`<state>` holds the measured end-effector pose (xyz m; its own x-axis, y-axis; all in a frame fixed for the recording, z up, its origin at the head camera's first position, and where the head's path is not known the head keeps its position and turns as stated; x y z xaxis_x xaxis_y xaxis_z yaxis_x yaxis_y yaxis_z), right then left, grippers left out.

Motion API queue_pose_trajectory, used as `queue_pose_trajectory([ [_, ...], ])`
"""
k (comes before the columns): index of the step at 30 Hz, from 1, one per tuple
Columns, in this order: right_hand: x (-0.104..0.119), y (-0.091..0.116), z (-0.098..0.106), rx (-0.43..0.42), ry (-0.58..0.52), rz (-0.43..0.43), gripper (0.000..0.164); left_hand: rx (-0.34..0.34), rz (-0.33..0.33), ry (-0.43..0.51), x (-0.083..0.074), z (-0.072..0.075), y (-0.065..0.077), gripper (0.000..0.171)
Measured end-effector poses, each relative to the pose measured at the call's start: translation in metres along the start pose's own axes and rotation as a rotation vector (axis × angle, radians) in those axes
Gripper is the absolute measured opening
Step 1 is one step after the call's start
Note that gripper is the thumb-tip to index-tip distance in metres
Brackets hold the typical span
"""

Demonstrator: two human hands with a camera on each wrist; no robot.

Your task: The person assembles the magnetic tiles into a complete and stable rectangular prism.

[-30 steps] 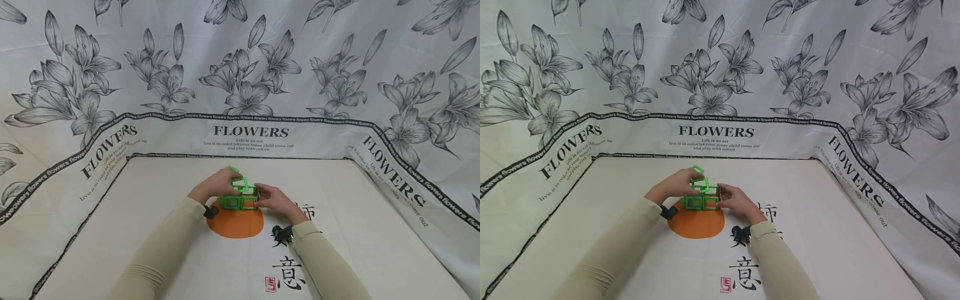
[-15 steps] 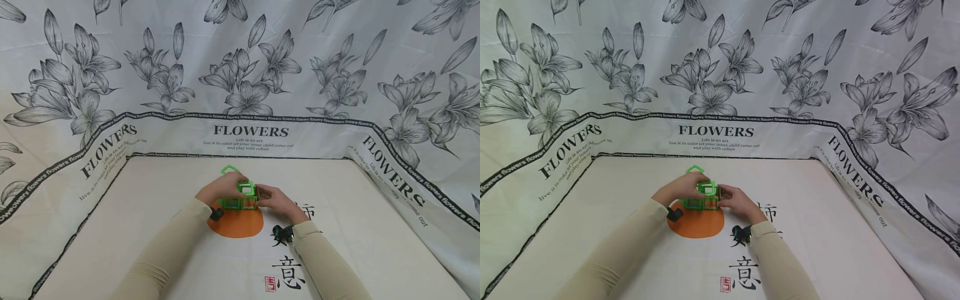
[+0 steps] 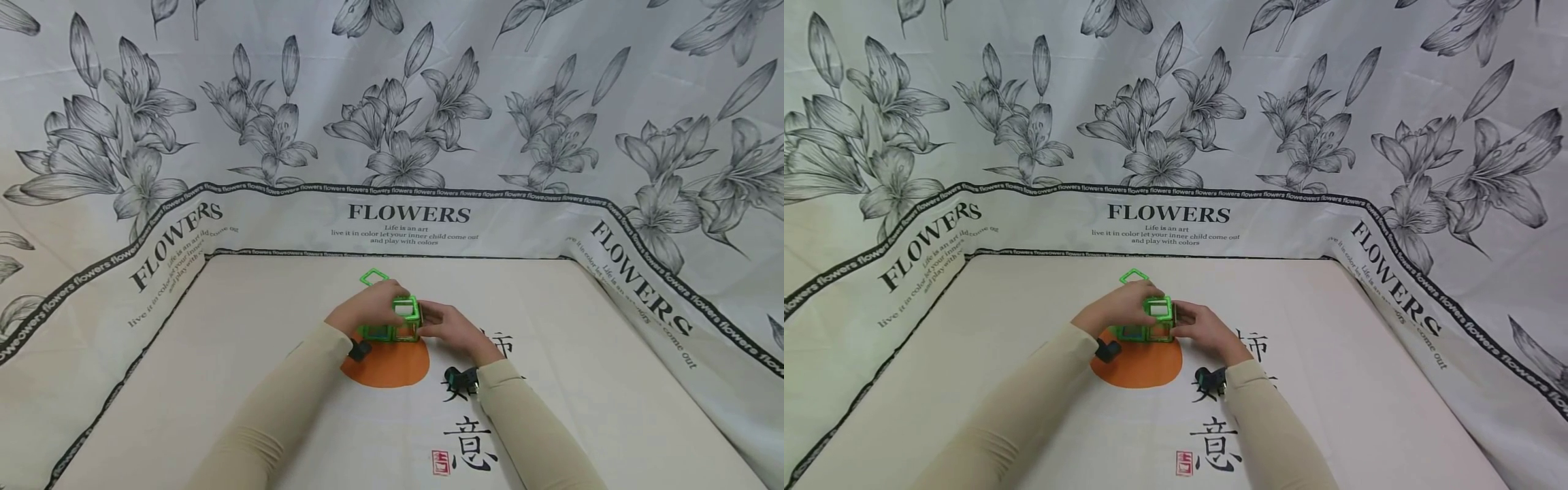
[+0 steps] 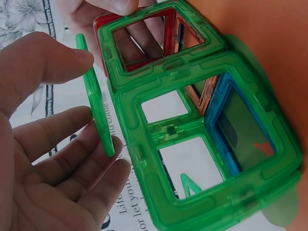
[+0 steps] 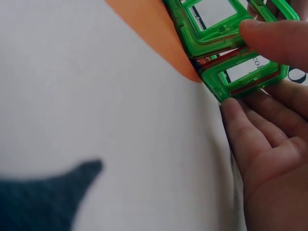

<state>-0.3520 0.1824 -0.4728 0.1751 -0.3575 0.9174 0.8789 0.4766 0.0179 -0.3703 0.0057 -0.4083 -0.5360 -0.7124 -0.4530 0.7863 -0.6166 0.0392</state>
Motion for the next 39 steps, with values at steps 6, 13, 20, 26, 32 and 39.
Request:
queue_pose_trajectory([
  [6, -0.0007, -0.0005, 0.0002, -0.007, 0.006, -0.020, 0.069, 0.015, -0.005, -0.002, -0.0024, -0.0021, -0.0021, 0.050],
  [13, -0.0011, -0.0023, 0.0007, -0.017, 0.006, -0.045, 0.068, 0.028, 0.018, 0.015, -0.0022, -0.0058, -0.0036, 0.052],
  [20, 0.0003, -0.0008, 0.0008, -0.018, 0.002, -0.033, 0.067, 0.036, 0.023, 0.023, 0.0003, -0.0090, -0.0057, 0.052],
  [26, 0.0015, -0.0003, 0.0005, -0.019, 0.014, -0.039, 0.067, 0.034, 0.007, 0.023, -0.0008, -0.0082, -0.0057, 0.050],
  [32, 0.0063, 0.0012, -0.0002, -0.009, 0.018, -0.013, 0.066, 0.032, 0.007, 0.040, -0.0022, -0.0072, -0.0044, 0.047],
  [39, 0.0054, 0.0005, -0.0012, 0.006, 0.005, 0.003, 0.067, 0.031, 0.012, 0.040, -0.0021, -0.0078, -0.0031, 0.046],
])
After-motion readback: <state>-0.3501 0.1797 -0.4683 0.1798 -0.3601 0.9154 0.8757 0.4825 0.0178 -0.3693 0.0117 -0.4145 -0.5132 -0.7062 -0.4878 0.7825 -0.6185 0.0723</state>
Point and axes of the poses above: each hand's wrist, its own y-axis away from the middle knuckle, its own z-axis out of the back of the hand, x = y × z, the point moved 4 cm from there along -y, towards the middle knuckle, and after that the axes turned 1 degree about z, right-handed, at the moved point
